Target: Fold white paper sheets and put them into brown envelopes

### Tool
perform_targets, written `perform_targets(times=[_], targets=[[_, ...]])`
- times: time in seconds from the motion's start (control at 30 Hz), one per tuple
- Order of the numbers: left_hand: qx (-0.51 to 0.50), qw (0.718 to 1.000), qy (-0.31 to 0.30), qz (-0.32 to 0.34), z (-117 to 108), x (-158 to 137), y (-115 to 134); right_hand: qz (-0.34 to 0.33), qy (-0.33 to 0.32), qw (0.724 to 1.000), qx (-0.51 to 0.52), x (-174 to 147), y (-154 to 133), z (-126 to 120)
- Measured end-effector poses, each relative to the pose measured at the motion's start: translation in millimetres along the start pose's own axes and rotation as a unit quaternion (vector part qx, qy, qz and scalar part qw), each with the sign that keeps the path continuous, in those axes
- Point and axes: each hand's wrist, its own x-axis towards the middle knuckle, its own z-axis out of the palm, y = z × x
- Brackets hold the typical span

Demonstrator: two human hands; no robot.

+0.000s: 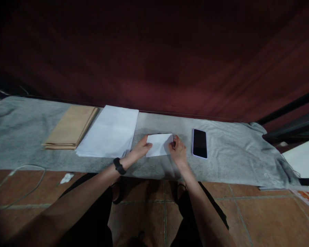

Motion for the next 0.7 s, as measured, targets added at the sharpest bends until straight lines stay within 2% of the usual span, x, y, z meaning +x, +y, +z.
perform_targets(times=[0.13,0.3,0.43,0.53,0.7], targets=[[0.141,0.988,0.029,0.054,2.3,-3.3,-2.7,0.007,-0.001,0.995,-0.096,-4.1,-9.0,0.9],[0.254,0.963,0.039,0.086,6.6,-10.6,-3.4,-0.006,-0.014,0.982,-0.189,-8.2,-19.6,-1.4],[0.345,0.930,0.043,0.116,7.3,-17.3,-1.3,-0.087,0.003,0.982,-0.167,-14.8,-23.2,2.5],[0.420,0.898,0.043,0.122,7.8,-22.1,0.0,-0.160,-0.009,0.979,-0.123,-21.5,-27.1,10.1],[0.470,0.865,0.012,0.174,14.7,-29.3,-4.0,-0.200,-0.064,0.972,-0.107,-31.7,-34.6,22.5]])
